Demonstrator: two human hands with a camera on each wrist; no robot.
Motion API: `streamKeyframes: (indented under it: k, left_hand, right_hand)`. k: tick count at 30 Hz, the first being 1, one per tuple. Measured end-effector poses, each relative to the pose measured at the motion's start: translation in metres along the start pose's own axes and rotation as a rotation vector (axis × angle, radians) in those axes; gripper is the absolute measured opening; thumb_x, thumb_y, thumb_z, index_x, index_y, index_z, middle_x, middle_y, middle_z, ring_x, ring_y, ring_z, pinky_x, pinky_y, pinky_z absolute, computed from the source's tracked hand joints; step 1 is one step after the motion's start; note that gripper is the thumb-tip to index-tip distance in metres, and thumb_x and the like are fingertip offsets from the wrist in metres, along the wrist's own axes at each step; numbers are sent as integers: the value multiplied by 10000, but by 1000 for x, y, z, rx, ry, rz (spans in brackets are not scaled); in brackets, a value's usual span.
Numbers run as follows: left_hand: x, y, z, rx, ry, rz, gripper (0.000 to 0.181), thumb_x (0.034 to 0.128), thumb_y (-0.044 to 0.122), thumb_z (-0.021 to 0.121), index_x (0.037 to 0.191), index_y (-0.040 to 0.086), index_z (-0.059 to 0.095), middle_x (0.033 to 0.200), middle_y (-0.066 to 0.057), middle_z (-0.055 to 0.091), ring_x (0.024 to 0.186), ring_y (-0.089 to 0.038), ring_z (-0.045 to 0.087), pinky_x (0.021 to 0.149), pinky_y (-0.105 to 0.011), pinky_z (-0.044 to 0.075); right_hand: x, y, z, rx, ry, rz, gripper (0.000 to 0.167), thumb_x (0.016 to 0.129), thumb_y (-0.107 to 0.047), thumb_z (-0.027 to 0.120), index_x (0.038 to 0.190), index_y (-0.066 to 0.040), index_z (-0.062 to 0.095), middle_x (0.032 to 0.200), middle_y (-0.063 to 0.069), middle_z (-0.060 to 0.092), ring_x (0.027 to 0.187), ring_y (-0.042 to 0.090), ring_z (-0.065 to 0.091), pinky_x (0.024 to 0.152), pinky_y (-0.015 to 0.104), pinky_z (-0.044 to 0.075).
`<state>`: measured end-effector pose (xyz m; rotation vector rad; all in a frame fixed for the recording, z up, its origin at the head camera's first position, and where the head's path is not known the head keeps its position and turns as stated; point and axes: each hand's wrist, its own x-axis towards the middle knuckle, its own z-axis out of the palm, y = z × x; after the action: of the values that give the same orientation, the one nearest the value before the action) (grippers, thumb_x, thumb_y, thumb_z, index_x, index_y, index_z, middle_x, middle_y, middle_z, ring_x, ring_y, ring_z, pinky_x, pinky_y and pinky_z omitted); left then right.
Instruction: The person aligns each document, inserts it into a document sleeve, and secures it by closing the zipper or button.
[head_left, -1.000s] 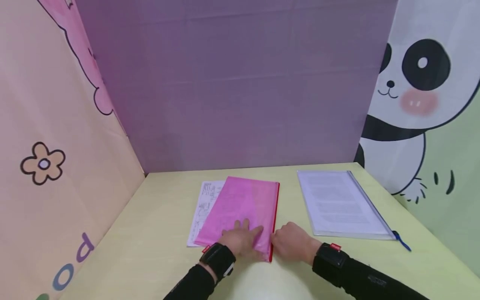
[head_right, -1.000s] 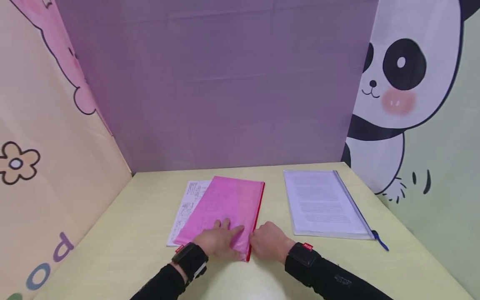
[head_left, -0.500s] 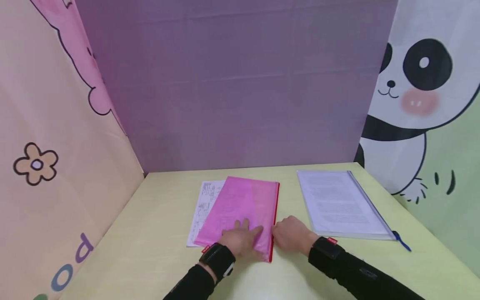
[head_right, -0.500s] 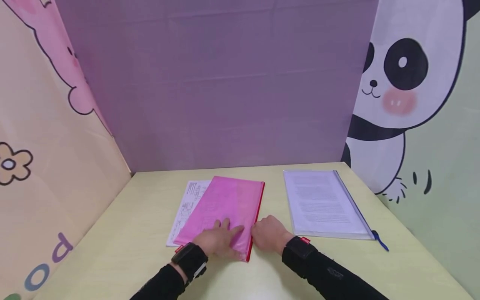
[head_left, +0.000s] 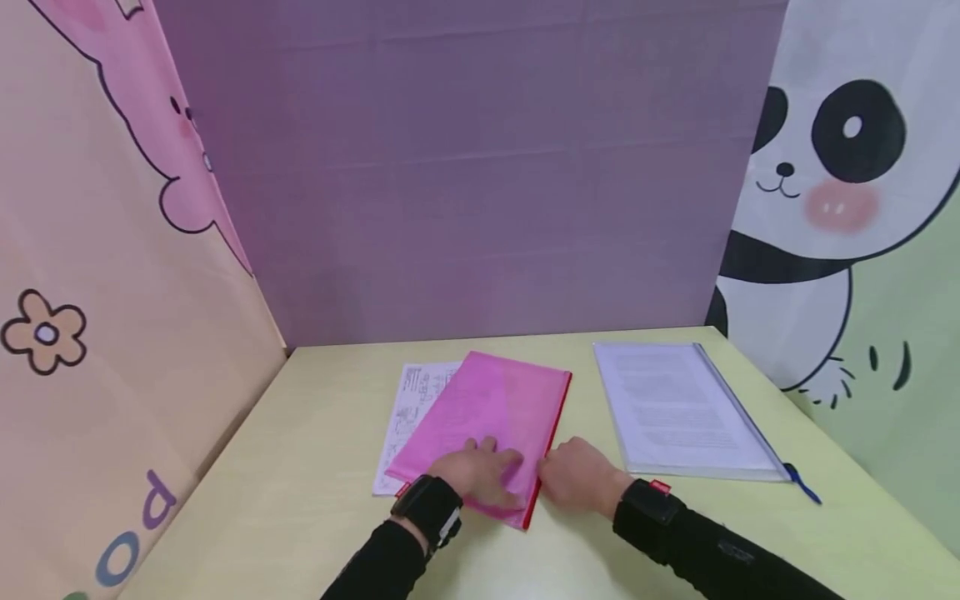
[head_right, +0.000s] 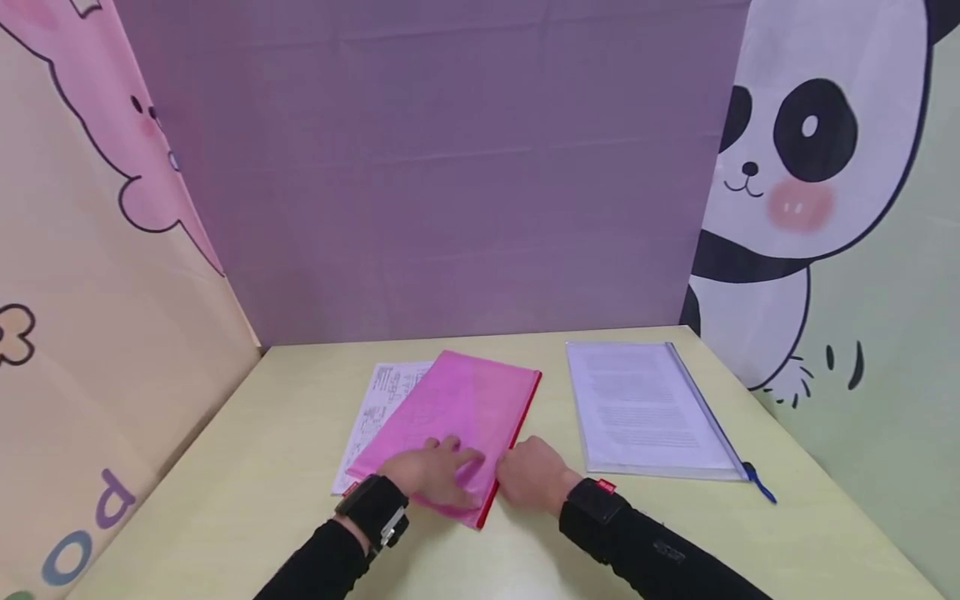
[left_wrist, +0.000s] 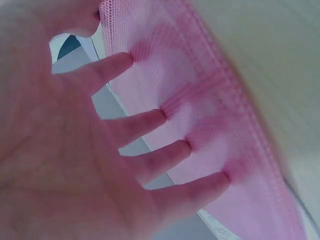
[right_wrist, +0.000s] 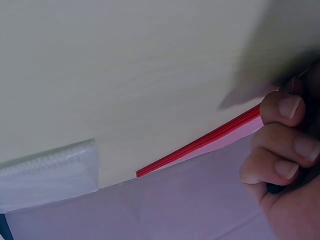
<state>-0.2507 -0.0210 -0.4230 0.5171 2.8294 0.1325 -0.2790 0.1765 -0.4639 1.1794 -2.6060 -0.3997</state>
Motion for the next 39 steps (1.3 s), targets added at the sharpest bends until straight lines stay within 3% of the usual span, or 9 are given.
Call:
streamKeyframes:
  k: [3, 6, 12, 17, 25, 39]
  left_hand:
    - [1, -2, 0, -6, 11, -4, 835, 794, 605, 787, 1523, 360, 464, 1495, -127, 435, 1341, -370, 437, 983, -612, 474]
    - [0, -4, -1, -19, 10, -18, 938, 733, 552, 861, 1547, 376, 428, 1520, -127, 404, 1352, -365, 424, 964, -609, 488]
    - [-2, -6, -6, -56, -47, -38, 1017, 658, 437, 940, 1537, 423, 428, 1658, -86, 267, 1483, -426, 273, 1070, -691, 348]
    - [-2, -5, -6, -42, -63, -39, 991, 651, 426, 944, 1513, 444, 457, 1647, -70, 303, 1481, -420, 287, 1100, -663, 331]
    - [-2, -6, -5, -18, -76, -39, 983, 661, 442, 937, 1515, 453, 450, 1652, -46, 297, 1491, -390, 282, 1112, -656, 319]
    - [-2, 0, -8, -13, -83, -36, 971, 664, 447, 934, 1509, 454, 457, 1651, -41, 301, 1488, -385, 293, 1099, -660, 335]
  right_hand:
    - [1, -5, -4, 19, -7, -3, 276, 940, -268, 658, 696, -154, 594, 587, -34, 494, 512, 157, 493, 539, 332, 480]
    - [2, -12, -7, 22, -9, -17, 275, 944, -269, 650, 700, -156, 587, 580, -43, 471, 496, 152, 478, 527, 329, 471]
    - [1, -26, -14, -4, -24, -77, 281, 955, -312, 627, 723, -157, 601, 575, -57, 454, 471, 128, 433, 492, 301, 435]
    - [-1, -29, -19, 25, -88, -64, 271, 981, -332, 613, 784, -147, 636, 596, -52, 448, 498, 126, 411, 530, 278, 424]
    - [-3, -26, -18, 1, -53, -83, 272, 976, -321, 608, 761, -153, 607, 595, -48, 449, 493, 134, 432, 517, 300, 436]
    - [-3, 4, -11, 18, -32, 62, 319, 955, -285, 638, 682, -131, 576, 558, -19, 448, 500, 169, 487, 547, 340, 472]
